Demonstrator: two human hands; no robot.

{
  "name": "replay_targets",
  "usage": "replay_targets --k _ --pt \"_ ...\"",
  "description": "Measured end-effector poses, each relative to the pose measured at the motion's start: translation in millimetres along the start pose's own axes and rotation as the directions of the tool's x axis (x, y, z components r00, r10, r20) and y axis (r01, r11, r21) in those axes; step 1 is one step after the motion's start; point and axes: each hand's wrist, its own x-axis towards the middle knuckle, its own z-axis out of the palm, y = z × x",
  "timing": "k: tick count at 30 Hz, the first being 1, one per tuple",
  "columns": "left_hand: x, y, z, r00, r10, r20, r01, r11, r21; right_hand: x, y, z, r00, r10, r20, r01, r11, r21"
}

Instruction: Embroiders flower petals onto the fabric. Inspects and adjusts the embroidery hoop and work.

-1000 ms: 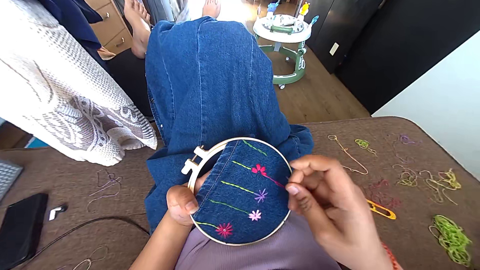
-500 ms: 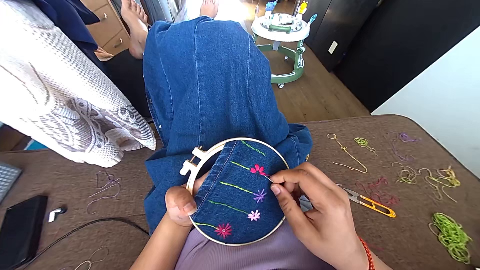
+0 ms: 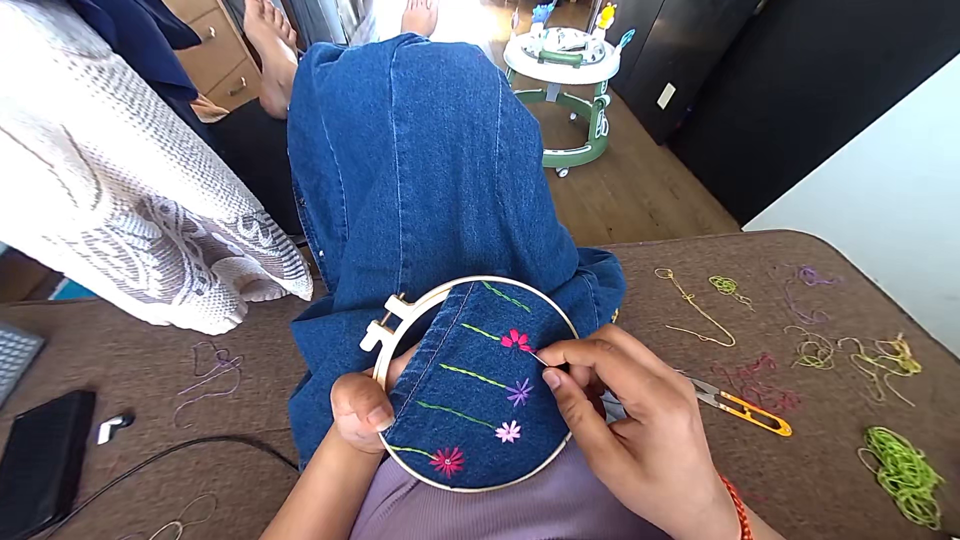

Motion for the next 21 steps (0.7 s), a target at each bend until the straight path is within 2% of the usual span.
replay_targets --k 5,21 --pt "-0.8 0.4 0.2 1.0 0.015 -0.01 -0.014 0.999 0.049 2.2 -1.1 0.4 1.0 0.006 0.004 -0.006 1.0 0.004" --pt "2.2 0.6 1.2 1.0 -0.006 0.02 0.006 1.0 0.01 6.1 -0.7 8.9 0.997 0.074 -0.015 -0.074 0.997 -0.005"
